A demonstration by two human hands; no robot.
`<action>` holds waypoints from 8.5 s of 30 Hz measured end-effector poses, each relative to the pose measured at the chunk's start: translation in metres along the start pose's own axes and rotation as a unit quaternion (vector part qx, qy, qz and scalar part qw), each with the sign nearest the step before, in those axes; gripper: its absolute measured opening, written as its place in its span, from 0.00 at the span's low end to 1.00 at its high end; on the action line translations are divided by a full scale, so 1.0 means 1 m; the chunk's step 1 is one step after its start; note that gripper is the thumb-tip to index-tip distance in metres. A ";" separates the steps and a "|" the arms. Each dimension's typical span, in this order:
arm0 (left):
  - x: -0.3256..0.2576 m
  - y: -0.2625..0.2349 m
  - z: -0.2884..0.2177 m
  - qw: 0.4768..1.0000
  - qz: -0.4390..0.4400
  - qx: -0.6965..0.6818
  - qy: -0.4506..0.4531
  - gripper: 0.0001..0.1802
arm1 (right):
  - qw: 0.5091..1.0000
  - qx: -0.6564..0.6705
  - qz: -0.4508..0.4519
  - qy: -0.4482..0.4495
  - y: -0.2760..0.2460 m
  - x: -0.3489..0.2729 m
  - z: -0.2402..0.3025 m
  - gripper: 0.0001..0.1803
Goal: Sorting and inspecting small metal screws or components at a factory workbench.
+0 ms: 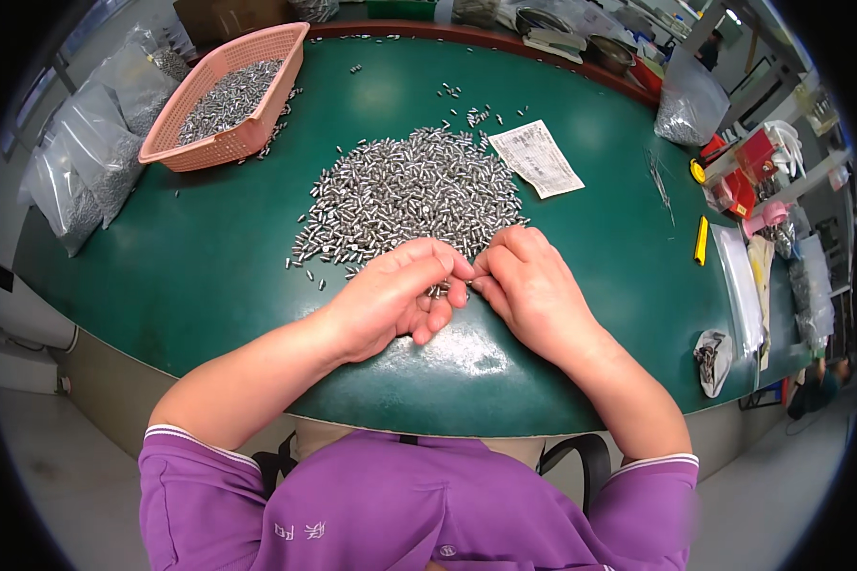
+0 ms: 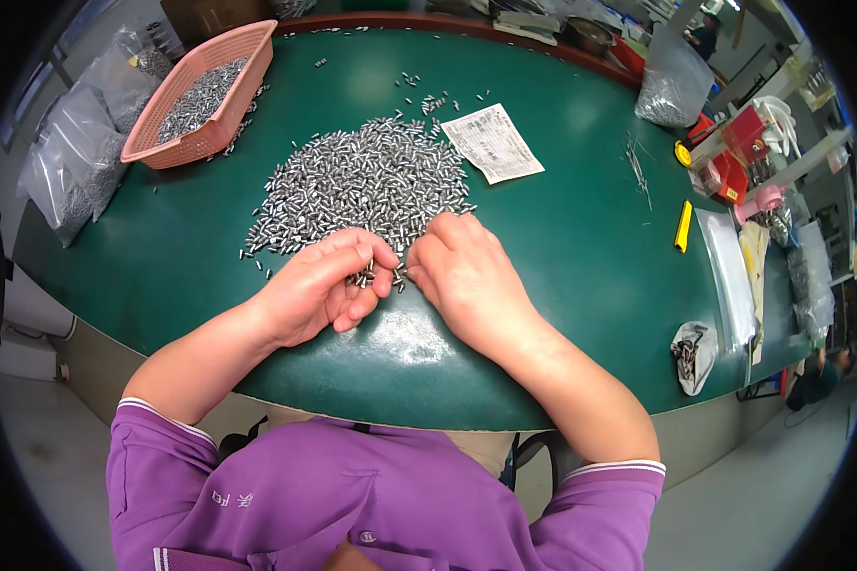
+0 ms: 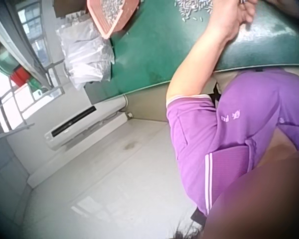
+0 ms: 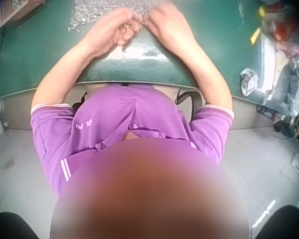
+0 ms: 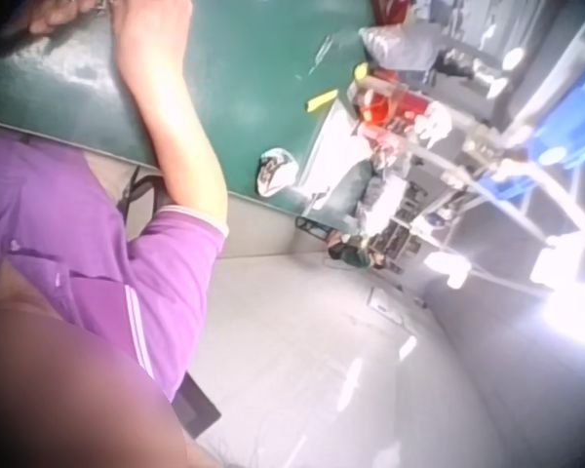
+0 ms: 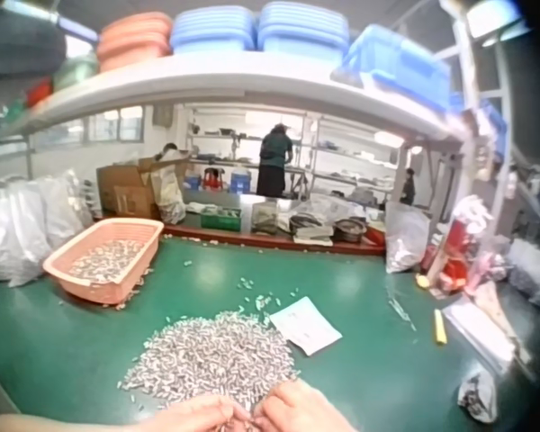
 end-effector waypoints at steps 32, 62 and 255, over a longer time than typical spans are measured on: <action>0.000 -0.001 0.003 1.000 -0.006 0.000 0.003 0.09 | 0.984 0.161 -0.052 0.050 -0.008 0.001 -0.007 0.06; 0.002 -0.007 -0.003 0.999 -0.002 -0.049 0.012 0.09 | 0.998 0.050 -0.029 -0.025 -0.001 0.004 -0.001 0.08; 0.000 0.007 0.003 1.000 0.021 0.001 -0.007 0.08 | 0.972 0.190 -0.102 0.094 -0.012 -0.011 -0.024 0.06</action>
Point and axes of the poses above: each hand's wrist, its own x-axis towards the middle knuckle, its own y-axis out of the palm, z = x × y, the point moved 7 cm from there along x, towards the middle knuckle, and after that the axes turned 5 degrees about -y, right-handed, at the moved point
